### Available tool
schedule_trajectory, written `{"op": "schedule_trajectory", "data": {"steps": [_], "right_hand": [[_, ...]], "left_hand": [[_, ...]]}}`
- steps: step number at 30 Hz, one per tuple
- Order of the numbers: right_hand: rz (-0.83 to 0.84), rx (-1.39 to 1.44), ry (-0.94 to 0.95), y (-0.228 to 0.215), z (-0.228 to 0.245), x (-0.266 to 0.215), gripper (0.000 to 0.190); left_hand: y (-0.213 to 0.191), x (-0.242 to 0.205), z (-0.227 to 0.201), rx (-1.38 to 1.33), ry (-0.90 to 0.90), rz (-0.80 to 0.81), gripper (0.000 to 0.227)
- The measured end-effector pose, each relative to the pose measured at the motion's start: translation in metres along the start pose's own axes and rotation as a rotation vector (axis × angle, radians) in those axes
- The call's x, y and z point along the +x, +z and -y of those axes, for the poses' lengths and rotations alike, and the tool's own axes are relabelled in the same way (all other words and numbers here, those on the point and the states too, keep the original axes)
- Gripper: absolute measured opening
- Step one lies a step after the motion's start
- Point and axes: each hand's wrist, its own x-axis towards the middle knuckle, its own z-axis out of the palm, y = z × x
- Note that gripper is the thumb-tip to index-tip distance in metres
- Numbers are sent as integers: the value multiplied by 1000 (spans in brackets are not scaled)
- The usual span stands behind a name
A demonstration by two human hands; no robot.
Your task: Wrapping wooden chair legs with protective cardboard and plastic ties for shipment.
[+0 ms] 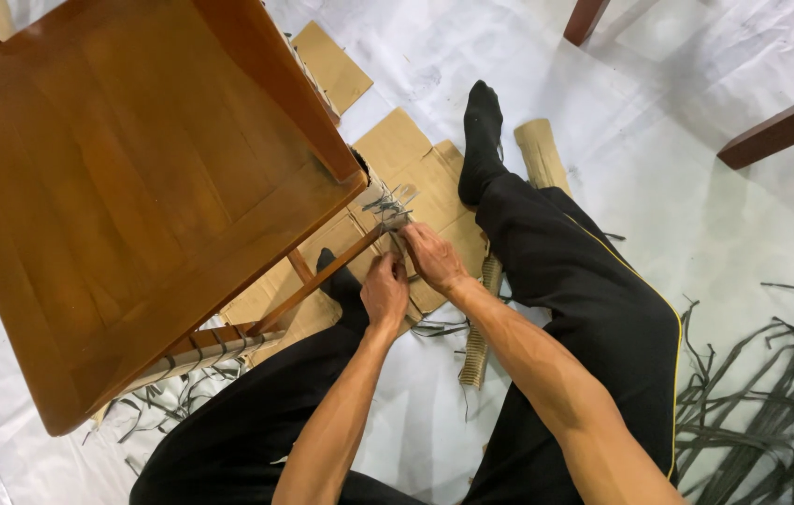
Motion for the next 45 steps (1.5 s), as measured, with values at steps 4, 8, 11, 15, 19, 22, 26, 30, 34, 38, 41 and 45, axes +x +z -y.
{"op": "schedule_trajectory", "data": {"steps": [4, 8, 11, 15, 19, 22, 26, 30, 34, 38, 41, 45], "right_hand": [[80, 75, 41, -6, 7, 1, 17], [105, 146, 35, -4, -1, -1, 21], [130, 186, 43, -36, 16, 10, 23], [195, 241, 91, -32, 4, 9, 22], [210, 264, 101, -33, 4, 11, 20], [200, 247, 80, -34, 7, 14, 19], [197, 254, 32, -53, 24, 21, 22], [192, 260, 8, -38, 11, 14, 22], [167, 272, 73, -25, 6, 7, 17], [161, 279, 117, -32, 13, 10, 12], [132, 372, 199, -30, 13, 10, 14], [96, 476, 303, -19, 4, 15, 11]], "left_hand": [[-5, -10, -8, -10, 33, 29, 14], [-12, -8, -24, -83, 111, 26, 12], [-17, -5, -25, -84, 190, 9, 8], [-17, 1, -22, -53, 260, -36, 3], [-21, 6, -18, -70, 314, -50, 5], [-28, 9, -17, -95, 338, -30, 6], [-34, 9, -19, -90, 349, -29, 8], [-41, 9, -22, -111, 329, -14, 9], [-56, 6, -40, -145, 194, -55, 15], [-33, 19, -10, -142, 237, -32, 34], [-31, 18, -8, -34, 260, -126, 25], [-14, 16, 14, 65, 291, -135, 13]]}}
